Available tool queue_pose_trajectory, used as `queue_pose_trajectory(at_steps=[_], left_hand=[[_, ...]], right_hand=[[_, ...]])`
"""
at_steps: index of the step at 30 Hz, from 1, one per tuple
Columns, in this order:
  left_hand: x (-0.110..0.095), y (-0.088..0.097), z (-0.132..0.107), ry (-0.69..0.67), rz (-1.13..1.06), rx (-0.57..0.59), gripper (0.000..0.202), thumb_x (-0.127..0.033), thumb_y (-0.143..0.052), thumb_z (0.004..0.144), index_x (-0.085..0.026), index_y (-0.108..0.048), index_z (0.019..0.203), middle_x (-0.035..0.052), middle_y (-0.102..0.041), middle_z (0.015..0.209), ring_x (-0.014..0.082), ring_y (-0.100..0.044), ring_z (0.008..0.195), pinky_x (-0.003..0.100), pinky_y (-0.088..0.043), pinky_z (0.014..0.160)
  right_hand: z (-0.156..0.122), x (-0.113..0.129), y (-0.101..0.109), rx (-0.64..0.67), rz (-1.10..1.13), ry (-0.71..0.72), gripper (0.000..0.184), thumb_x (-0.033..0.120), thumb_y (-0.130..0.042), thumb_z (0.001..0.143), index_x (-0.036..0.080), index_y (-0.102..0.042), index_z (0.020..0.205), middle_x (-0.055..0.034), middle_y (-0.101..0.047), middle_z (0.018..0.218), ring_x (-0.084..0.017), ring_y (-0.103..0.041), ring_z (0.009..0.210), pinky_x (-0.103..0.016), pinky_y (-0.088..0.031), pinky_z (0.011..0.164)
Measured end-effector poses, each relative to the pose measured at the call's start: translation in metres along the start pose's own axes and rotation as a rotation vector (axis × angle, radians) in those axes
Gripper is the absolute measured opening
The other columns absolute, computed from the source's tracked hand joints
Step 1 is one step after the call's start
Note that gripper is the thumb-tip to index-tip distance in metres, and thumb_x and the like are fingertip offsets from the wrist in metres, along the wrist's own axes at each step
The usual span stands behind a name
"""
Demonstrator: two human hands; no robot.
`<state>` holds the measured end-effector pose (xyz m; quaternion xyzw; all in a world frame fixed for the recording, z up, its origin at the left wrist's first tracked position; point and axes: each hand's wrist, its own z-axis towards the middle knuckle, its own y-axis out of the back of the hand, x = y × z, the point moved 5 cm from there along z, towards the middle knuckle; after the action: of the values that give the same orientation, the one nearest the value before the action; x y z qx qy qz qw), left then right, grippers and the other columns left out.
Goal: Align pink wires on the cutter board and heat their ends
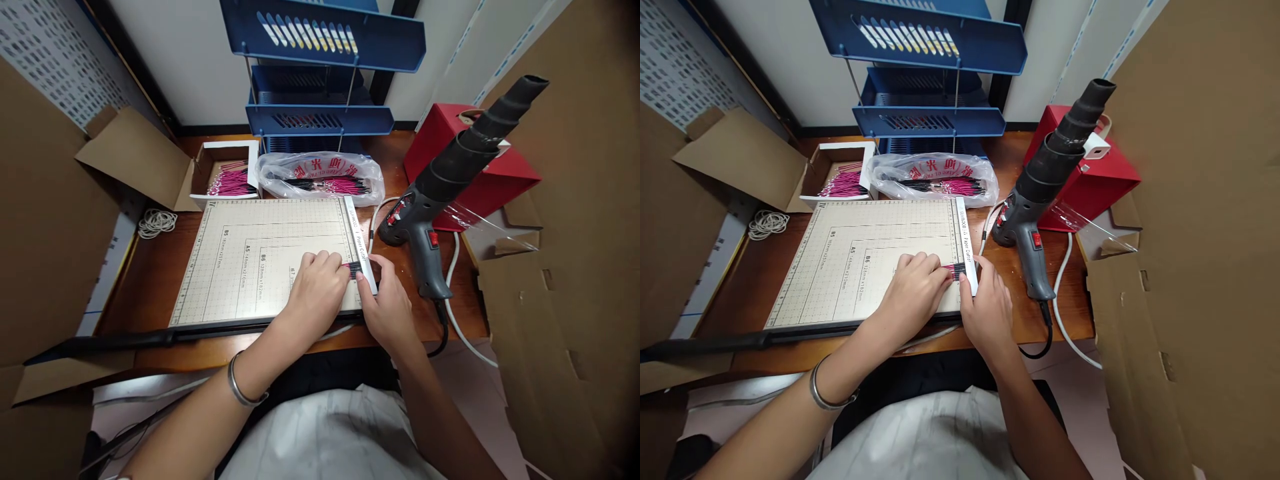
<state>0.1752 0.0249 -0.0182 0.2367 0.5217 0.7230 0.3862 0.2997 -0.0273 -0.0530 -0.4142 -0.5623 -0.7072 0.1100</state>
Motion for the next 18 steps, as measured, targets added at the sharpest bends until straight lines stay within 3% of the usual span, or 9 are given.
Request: queue_pose_trajectory(at_steps=[4, 8, 14, 18], left_hand=[[0.0, 0.001, -0.001, -0.006, 0.007, -0.03, 0.015, -0.016, -0.058, 0.099, -0.016, -0.066, 0.086, 0.0053, -0.062, 0.083, 0.0241, -0.053, 0.081, 0.039, -0.032, 0.07], [0.0, 0.0, -0.001, -0.008, 0.005, -0.036, 0.013, -0.015, -0.058, 0.098, -0.016, -0.066, 0.088, 0.0054, -0.062, 0.084, 0.024, -0.054, 0.081, 0.039, -0.033, 0.07], [0.0, 0.002, -0.002, 0.024, -0.028, -0.02, 0.015, -0.017, -0.056, 0.1, -0.016, -0.066, 0.089, 0.0058, -0.063, 0.086, 0.0238, -0.054, 0.082, 0.039, -0.035, 0.072], [0.0, 0.015, -0.017, 0.145, -0.096, -0.084, 0.012, -0.025, -0.056, 0.1, -0.018, -0.066, 0.102, 0.0089, -0.067, 0.107, 0.025, -0.057, 0.092, 0.041, -0.039, 0.079]], right_hand=[[-0.001, -0.004, 0.0, -0.01, 0.073, 0.007, 0.043, 0.044, -0.043, 0.097, 0.024, -0.053, 0.134, -0.0102, -0.067, 0.134, -0.036, -0.062, 0.122, -0.059, -0.047, 0.101], [-0.002, -0.011, 0.002, -0.043, 0.242, 0.032, 0.039, 0.031, -0.042, 0.096, 0.025, -0.053, 0.133, -0.0081, -0.065, 0.138, -0.028, -0.061, 0.128, -0.051, -0.044, 0.11], [-0.001, -0.01, 0.0, -0.004, 0.204, 0.038, 0.044, 0.029, -0.05, 0.091, 0.025, -0.052, 0.135, -0.0078, -0.066, 0.138, -0.03, -0.061, 0.127, -0.052, -0.044, 0.11], [0.0, -0.008, 0.004, 0.008, 0.165, 0.09, 0.043, 0.033, -0.05, 0.094, 0.023, -0.053, 0.136, -0.0098, -0.066, 0.135, -0.03, -0.062, 0.124, -0.051, -0.046, 0.108]])
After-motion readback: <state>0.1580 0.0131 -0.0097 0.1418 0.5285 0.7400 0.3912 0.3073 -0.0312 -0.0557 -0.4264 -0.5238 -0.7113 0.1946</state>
